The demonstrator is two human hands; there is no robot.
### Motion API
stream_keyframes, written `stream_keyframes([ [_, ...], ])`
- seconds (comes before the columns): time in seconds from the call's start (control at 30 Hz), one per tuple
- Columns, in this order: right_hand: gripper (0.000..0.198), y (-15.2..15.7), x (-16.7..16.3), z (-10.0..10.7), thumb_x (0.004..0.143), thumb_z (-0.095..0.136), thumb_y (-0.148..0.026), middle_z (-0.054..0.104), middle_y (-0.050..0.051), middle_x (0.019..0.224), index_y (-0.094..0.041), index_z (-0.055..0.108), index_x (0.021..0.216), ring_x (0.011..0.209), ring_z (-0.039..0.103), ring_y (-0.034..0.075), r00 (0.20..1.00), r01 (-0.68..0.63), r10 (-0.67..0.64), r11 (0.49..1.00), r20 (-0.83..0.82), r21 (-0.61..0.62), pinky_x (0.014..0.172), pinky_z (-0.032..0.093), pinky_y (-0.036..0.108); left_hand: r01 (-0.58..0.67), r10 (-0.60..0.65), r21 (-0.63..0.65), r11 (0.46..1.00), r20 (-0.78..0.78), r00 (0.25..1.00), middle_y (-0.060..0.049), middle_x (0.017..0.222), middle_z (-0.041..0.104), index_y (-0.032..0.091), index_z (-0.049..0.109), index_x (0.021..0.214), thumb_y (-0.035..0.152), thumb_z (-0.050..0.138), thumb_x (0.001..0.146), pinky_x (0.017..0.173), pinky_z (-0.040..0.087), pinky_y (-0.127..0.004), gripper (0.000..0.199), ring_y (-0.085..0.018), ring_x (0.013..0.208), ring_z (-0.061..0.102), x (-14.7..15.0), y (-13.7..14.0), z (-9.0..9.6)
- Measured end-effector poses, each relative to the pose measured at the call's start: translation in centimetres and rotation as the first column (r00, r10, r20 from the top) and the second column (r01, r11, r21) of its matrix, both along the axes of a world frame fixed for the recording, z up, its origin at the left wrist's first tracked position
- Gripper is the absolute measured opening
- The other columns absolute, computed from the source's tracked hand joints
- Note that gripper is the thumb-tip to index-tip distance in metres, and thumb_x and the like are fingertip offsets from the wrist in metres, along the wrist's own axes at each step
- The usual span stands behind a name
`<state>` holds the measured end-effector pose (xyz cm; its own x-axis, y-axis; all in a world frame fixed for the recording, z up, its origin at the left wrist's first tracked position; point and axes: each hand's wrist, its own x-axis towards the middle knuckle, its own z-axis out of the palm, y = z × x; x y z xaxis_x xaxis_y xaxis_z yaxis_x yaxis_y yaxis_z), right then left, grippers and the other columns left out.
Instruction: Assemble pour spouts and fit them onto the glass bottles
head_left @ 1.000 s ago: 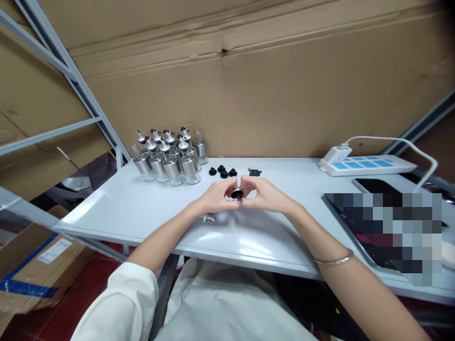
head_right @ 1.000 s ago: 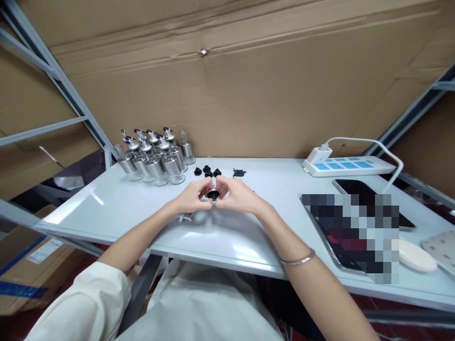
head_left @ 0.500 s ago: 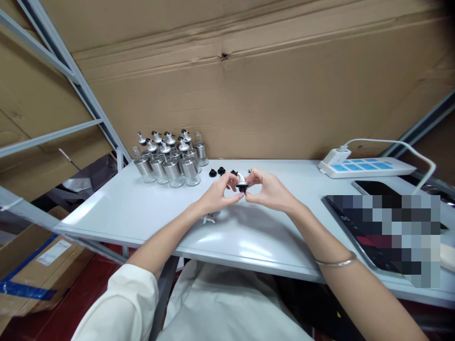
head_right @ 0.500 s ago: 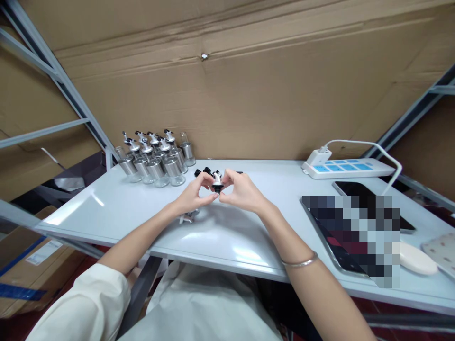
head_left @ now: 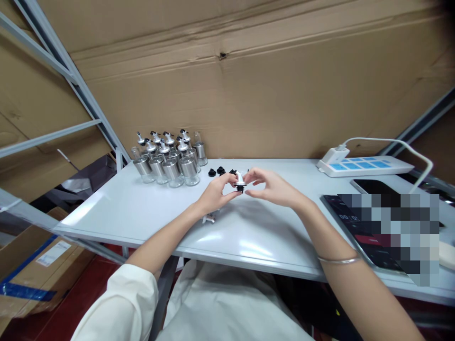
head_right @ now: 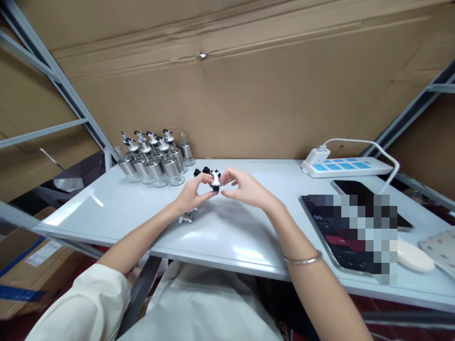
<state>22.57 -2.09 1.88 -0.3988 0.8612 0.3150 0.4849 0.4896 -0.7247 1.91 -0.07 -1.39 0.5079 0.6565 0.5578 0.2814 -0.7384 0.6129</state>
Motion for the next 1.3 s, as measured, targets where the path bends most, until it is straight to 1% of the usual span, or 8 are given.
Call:
stream_keyframes([
  [0.17,0.008,2.4,4.4,-0.6,0.077,0.052,-0.024,0.071,0.009,0.089,-0.020,0.059,0.080,0.086,0.066,0.025,0.926,0.349,-0.362,0.929,0.107,0.124,0.080,0.050,0.041,-0.047,0.049,0.028,0.999,-0.073,0.996,-0.006,0.099,0.065,0.019,0.051,0.091,0.029,0.067,0.078,0.086,0.042,-0.033,0.023,-0.017,0.089,0.061,0.0,-0.2,0.1],
  [0.27,0.021,3.7,4.9,-2.4,0.080,0.048,-0.019,0.072,0.011,0.100,-0.018,0.064,0.093,0.096,0.066,0.026,0.843,0.422,-0.463,0.885,0.273,0.197,0.088,0.048,0.041,-0.046,0.050,0.040,0.998,-0.101,0.994,-0.005,0.098,0.066,0.018,0.052,0.092,0.028,0.067,0.078,0.086,0.041,-0.033,0.023,-0.017,0.088,0.062,0.0,-0.2,0.2],
  [0.4,0.039,4.9,2.9,-4.6,0.086,0.043,-0.018,0.061,0.016,0.128,-0.012,0.057,0.122,0.120,0.056,0.028,0.817,0.262,-0.294,0.956,0.497,0.134,0.100,0.042,0.039,-0.042,0.050,0.062,0.997,-0.137,0.989,-0.003,0.096,0.066,0.018,0.053,0.093,0.028,0.068,0.077,0.089,0.040,-0.034,0.024,-0.016,0.086,0.062,0.1,-0.3,0.1],
  [0.53,0.048,5.5,1.7,-5.7,0.086,0.045,-0.019,0.051,0.016,0.139,-0.013,0.048,0.133,0.132,0.043,0.029,0.807,0.240,-0.272,0.962,0.525,0.129,0.105,0.037,0.041,-0.056,0.065,0.061,0.997,-0.166,0.984,-0.001,0.091,0.066,0.018,0.053,0.093,0.030,0.068,0.077,0.093,0.039,-0.036,0.025,-0.015,0.086,0.063,0.2,-0.3,0.1],
  [0.67,0.052,5.6,1.8,-6.1,0.085,0.050,-0.027,0.049,0.019,0.140,-0.012,0.046,0.135,0.130,0.046,0.032,0.797,0.253,-0.271,0.961,0.540,0.110,0.104,0.038,0.043,-0.046,0.053,0.039,0.998,-0.177,0.983,-0.002,0.092,0.066,0.018,0.053,0.092,0.029,0.067,0.078,0.095,0.039,-0.036,0.024,-0.015,0.085,0.063,0.2,-0.3,0.1],
  [0.83,0.044,5.3,2.0,-5.6,0.087,0.046,-0.022,0.058,0.019,0.131,-0.010,0.053,0.128,0.119,0.055,0.030,0.797,0.247,-0.260,0.964,0.545,0.098,0.097,0.043,0.038,-0.043,0.049,0.033,0.999,-0.183,0.982,-0.002,0.088,0.066,0.018,0.053,0.094,0.030,0.067,0.078,0.094,0.039,-0.036,0.025,-0.016,0.085,0.063,0.1,-0.2,0.1],
  [1.0,0.030,4.2,1.3,-4.4,0.082,0.049,-0.013,0.072,0.010,0.103,-0.018,0.070,0.102,0.098,0.064,0.025,0.819,0.151,-0.193,0.981,0.540,0.122,0.084,0.045,0.031,-0.042,0.049,0.043,0.998,-0.184,0.982,-0.001,0.090,0.066,0.018,0.053,0.096,0.029,0.067,0.078,0.092,0.040,-0.034,0.025,-0.015,0.083,0.063,0.1,-0.2,0.1],
  [1.3,0.016,2.8,-0.7,-4.3,0.074,0.054,-0.008,0.069,0.007,0.072,-0.016,0.069,0.078,0.065,0.061,0.018,0.852,0.058,-0.105,0.993,0.513,0.107,0.061,0.040,0.024,0.026,0.002,0.124,0.992,-0.215,0.977,-0.004,0.116,0.064,0.022,0.054,0.116,0.024,0.057,0.086,0.093,0.038,-0.034,0.031,-0.012,0.084,0.064,-0.1,0.0,0.0],
])
